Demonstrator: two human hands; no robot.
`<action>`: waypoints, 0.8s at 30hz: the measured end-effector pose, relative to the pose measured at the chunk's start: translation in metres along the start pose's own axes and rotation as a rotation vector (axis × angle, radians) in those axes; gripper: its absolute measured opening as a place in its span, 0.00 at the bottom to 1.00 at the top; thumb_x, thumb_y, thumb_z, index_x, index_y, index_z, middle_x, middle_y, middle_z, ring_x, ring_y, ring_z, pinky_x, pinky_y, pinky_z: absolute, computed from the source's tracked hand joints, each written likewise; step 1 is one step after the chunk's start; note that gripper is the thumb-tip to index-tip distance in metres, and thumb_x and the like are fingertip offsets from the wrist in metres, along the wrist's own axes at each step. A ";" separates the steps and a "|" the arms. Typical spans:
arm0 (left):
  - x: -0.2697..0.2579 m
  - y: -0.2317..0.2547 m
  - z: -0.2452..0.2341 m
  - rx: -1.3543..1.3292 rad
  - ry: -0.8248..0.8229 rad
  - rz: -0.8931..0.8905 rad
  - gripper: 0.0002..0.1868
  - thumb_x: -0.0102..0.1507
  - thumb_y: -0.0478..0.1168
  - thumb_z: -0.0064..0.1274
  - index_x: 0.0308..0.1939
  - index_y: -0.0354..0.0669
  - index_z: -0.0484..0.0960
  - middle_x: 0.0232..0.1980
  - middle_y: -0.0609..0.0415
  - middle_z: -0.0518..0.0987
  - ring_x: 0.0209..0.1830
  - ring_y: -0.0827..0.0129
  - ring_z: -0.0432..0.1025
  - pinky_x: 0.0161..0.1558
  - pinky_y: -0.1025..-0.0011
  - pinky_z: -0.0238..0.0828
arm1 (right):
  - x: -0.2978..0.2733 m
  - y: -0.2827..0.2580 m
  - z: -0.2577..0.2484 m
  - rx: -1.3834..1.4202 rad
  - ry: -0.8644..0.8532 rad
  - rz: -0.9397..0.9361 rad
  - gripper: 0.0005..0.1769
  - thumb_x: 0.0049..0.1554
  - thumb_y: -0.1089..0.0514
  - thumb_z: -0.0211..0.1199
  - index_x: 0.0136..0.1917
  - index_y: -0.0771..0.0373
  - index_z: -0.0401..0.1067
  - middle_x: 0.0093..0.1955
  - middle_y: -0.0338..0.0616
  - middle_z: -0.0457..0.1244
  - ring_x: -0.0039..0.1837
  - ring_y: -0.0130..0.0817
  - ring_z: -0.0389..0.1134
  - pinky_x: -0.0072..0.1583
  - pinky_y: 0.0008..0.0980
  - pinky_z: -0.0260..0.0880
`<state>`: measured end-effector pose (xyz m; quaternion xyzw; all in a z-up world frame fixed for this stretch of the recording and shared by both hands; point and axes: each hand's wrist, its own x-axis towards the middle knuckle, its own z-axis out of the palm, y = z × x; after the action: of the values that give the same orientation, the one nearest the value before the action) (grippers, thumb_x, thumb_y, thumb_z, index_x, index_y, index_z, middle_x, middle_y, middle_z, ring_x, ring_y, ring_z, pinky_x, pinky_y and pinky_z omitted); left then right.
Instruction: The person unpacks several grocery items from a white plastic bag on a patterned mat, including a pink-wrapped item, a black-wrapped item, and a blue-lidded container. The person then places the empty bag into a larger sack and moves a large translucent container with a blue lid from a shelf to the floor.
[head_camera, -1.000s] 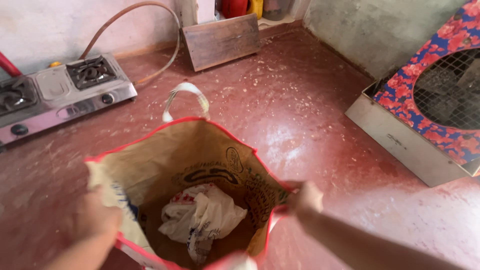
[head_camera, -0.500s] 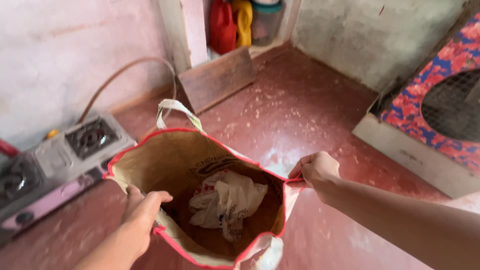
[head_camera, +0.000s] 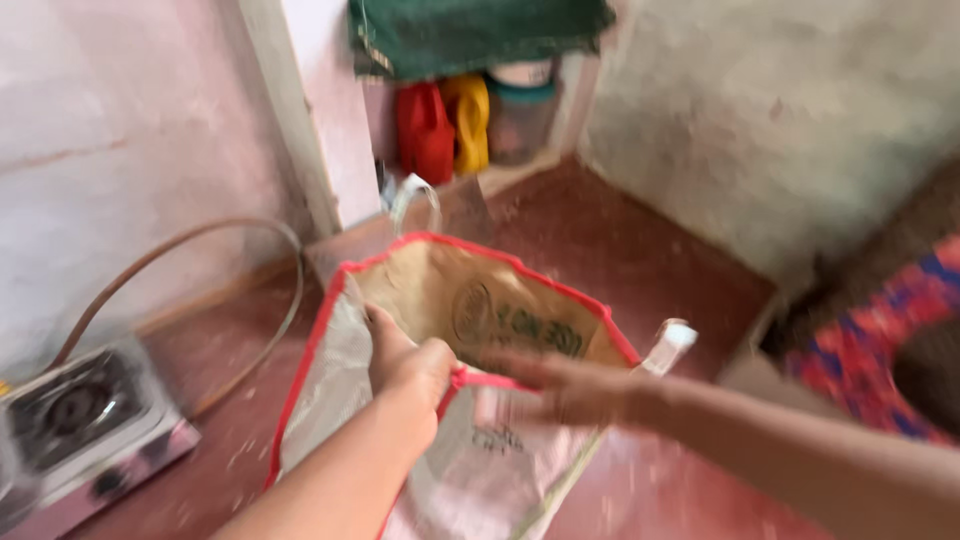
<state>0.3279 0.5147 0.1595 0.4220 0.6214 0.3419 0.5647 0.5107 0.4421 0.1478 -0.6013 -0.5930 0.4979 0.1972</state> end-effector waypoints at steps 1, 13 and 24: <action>0.009 0.015 0.015 0.008 0.001 -0.014 0.61 0.52 0.23 0.48 0.81 0.64 0.34 0.84 0.58 0.50 0.60 0.61 0.76 0.51 0.64 0.78 | 0.012 0.005 -0.012 -0.189 -0.023 -0.074 0.50 0.46 0.37 0.76 0.75 0.54 0.59 0.62 0.43 0.67 0.65 0.35 0.67 0.63 0.38 0.67; 0.193 0.111 0.147 -0.160 -0.184 0.007 0.64 0.53 0.18 0.36 0.80 0.75 0.22 0.78 0.44 0.61 0.42 0.60 0.76 0.45 0.64 0.77 | 0.097 0.059 -0.212 -0.912 0.283 0.296 0.21 0.53 0.36 0.67 0.46 0.55 0.78 0.44 0.47 0.71 0.52 0.50 0.73 0.52 0.49 0.74; 0.335 0.179 0.304 -0.144 -0.281 -0.094 0.62 0.54 0.19 0.38 0.80 0.66 0.22 0.87 0.61 0.35 0.49 0.57 0.80 0.58 0.68 0.74 | 0.172 0.088 -0.369 -0.985 0.506 0.375 0.17 0.52 0.44 0.65 0.56 0.38 0.81 0.37 0.46 0.70 0.43 0.48 0.73 0.46 0.48 0.72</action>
<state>0.6522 0.8776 0.1433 0.3947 0.5292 0.2964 0.6901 0.8290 0.7095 0.1701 -0.8170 -0.5724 0.0310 -0.0618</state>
